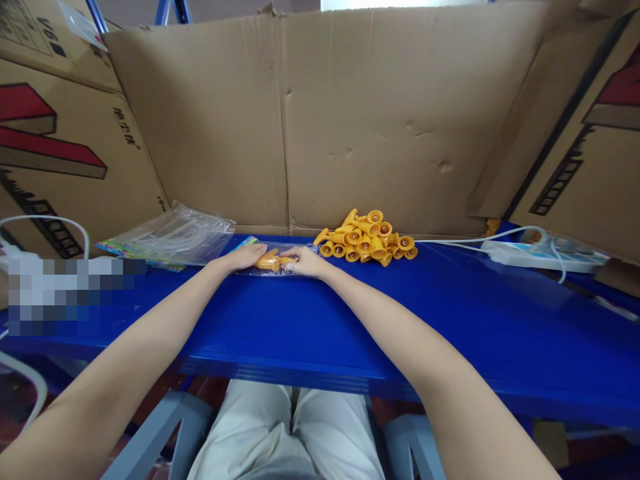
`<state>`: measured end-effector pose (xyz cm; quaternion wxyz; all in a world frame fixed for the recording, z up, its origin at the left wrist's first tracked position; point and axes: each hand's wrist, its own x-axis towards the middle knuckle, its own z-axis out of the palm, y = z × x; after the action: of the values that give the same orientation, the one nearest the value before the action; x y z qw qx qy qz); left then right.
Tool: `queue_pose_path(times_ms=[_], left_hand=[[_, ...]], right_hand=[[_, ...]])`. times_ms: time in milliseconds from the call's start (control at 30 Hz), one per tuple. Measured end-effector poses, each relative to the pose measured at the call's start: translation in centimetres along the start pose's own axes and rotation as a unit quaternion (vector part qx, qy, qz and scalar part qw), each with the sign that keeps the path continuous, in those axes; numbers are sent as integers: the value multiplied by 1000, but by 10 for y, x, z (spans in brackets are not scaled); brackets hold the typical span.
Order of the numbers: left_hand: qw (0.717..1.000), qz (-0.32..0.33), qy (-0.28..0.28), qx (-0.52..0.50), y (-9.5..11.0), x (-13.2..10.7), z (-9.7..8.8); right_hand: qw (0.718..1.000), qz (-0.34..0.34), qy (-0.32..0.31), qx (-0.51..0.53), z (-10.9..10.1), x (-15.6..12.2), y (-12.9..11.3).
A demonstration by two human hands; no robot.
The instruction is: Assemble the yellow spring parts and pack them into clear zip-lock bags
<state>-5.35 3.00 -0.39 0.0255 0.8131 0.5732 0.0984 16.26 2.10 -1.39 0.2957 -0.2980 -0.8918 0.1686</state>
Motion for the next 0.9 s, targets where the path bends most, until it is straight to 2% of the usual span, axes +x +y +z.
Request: queue_pose_path(times_ms=[133, 267, 367, 500, 700, 900], left_hand=[[1000, -11, -15, -18, 6, -3, -4], [999, -23, -20, -28, 11, -6, -6], [998, -30, -31, -40, 13, -6, -6], [997, -5, -51, -51, 15, -8, -8], [997, -22, -62, -52, 24, -17, -15], [994, -64, -85, -34, 26, -19, -16]], right_hand=[[996, 3, 18, -86, -1, -4, 0], [989, 74, 50, -116, 0, -5, 0], [985, 116, 79, -95, 2, -3, -1], [982, 143, 112, -52, 1, -1, -5], [991, 110, 62, 49, 3, 2, -2], [989, 113, 92, 36, 10, 8, 10]])
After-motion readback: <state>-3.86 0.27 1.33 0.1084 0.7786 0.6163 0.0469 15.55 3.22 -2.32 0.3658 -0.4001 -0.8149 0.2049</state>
